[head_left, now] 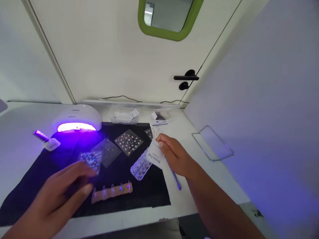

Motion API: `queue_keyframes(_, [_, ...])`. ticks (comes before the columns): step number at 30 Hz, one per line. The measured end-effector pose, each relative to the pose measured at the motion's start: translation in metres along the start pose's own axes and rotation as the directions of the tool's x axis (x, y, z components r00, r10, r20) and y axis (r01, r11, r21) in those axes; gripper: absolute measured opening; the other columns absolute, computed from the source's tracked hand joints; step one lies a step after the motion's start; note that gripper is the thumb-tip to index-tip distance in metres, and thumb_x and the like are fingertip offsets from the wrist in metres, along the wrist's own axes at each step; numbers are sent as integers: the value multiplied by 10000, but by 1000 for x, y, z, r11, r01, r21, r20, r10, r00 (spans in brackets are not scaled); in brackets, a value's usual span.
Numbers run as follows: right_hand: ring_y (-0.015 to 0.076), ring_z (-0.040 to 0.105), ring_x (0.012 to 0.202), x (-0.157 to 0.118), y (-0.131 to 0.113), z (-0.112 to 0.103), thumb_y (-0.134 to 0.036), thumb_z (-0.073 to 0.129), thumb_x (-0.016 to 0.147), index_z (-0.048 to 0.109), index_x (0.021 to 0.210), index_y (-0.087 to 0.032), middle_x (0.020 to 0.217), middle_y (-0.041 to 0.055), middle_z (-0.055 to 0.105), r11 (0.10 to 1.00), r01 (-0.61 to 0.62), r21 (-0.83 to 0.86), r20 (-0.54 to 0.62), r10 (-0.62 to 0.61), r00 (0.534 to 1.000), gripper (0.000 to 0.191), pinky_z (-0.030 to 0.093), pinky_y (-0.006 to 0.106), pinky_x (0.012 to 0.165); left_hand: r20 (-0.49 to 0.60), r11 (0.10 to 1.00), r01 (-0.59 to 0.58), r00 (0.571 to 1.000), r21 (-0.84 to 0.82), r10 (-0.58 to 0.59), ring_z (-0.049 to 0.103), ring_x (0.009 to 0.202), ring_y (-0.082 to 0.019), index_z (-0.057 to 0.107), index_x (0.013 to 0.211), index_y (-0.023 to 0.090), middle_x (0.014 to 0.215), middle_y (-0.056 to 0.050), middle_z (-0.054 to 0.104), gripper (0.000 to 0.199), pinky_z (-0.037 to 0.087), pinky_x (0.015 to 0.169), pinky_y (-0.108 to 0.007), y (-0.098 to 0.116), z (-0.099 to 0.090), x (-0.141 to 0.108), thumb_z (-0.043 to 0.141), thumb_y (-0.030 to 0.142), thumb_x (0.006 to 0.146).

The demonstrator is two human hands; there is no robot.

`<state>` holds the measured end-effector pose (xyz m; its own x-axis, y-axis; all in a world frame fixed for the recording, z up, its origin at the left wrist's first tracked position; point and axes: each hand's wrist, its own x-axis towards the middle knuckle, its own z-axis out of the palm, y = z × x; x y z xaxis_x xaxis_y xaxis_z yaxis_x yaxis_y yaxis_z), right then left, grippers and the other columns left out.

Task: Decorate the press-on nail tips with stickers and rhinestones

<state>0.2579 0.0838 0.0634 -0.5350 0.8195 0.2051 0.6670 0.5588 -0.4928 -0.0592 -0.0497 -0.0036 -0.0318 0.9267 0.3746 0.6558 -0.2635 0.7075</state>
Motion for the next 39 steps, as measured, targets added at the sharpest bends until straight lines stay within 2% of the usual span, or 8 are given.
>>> queue_keyframes(3, [122, 471, 566, -5, -24, 16, -288, 340, 1016, 418, 758, -220, 634, -41, 482, 991, 75, 110, 33, -79, 996, 278, 384, 269, 560, 157, 980, -78, 982, -181, 107, 652, 745, -149, 665, 1163, 276, 866, 8, 702, 267, 556, 654, -228, 51, 16, 46, 617, 336, 907])
queue_keyframes(6, [128, 416, 552, -3, -33, 24, -270, 375, 975, 380, 747, -229, 631, -42, 450, 983, 95, 157, 34, -101, 994, 232, 301, 280, 547, 171, 963, -71, 978, -262, 118, 628, 704, -136, 686, 1062, 248, 802, 15, 672, 181, 534, 625, -226, 71, 39, 67, 623, 296, 900])
queue_keyframes(12, [128, 393, 502, -3, -29, 36, -271, 355, 978, 373, 763, -238, 574, -61, 423, 971, 48, 236, 21, -54, 998, 219, 257, 280, 532, 43, 971, -105, 992, -217, 117, 584, 673, -119, 662, 881, 214, 748, 24, 628, 33, 494, 625, -226, 64, 62, 59, 634, 197, 880])
queue_keyframes(21, [142, 467, 477, -7, -29, 50, -289, 357, 975, 380, 810, -246, 547, -65, 471, 939, -41, 341, -37, 57, 998, 172, 284, 278, 533, -91, 955, -276, 959, -108, 267, 617, 783, -127, 640, 922, 211, 860, 9, 664, 97, 493, 728, -255, 68, 63, 59, 633, 119, 890])
queue_keyframes(25, [146, 499, 465, -10, -32, 54, -285, 384, 967, 387, 828, -249, 544, -69, 489, 921, -67, 383, -40, 89, 995, 143, 304, 276, 534, -117, 947, -311, 946, -73, 302, 619, 771, -129, 640, 926, 208, 833, 15, 673, 99, 489, 722, -257, 70, 62, 58, 647, 119, 882])
queue_keyframes(31, [147, 566, 489, -11, -31, 56, -353, 431, 972, 426, 860, -251, 562, -62, 552, 864, -88, 496, -4, 103, 995, 152, 376, 265, 532, -90, 973, -200, 977, -112, 191, 632, 720, -128, 683, 1004, 218, 794, 18, 673, 145, 519, 689, -248, 72, 61, 55, 627, 139, 896])
queue_keyframes(35, [134, 582, 487, -10, -25, 58, -382, 471, 954, 460, 887, -246, 550, -68, 571, 790, -85, 607, 47, 71, 996, 152, 424, 247, 527, -13, 981, -51, 999, -190, 49, 661, 689, -139, 693, 1037, 218, 780, 10, 681, 143, 560, 624, -240, 71, 58, 56, 602, 206, 927])
queue_keyframes(39, [140, 611, 501, -9, -19, 63, -449, 491, 946, 502, 929, -233, 577, -48, 614, 701, -106, 705, 103, 46, 994, 217, 468, 248, 522, 104, 961, 75, 993, -267, -49, 687, 706, -154, 697, 950, 214, 798, -2, 692, 154, 604, 702, -299, 69, 56, 58, 552, 266, 961])
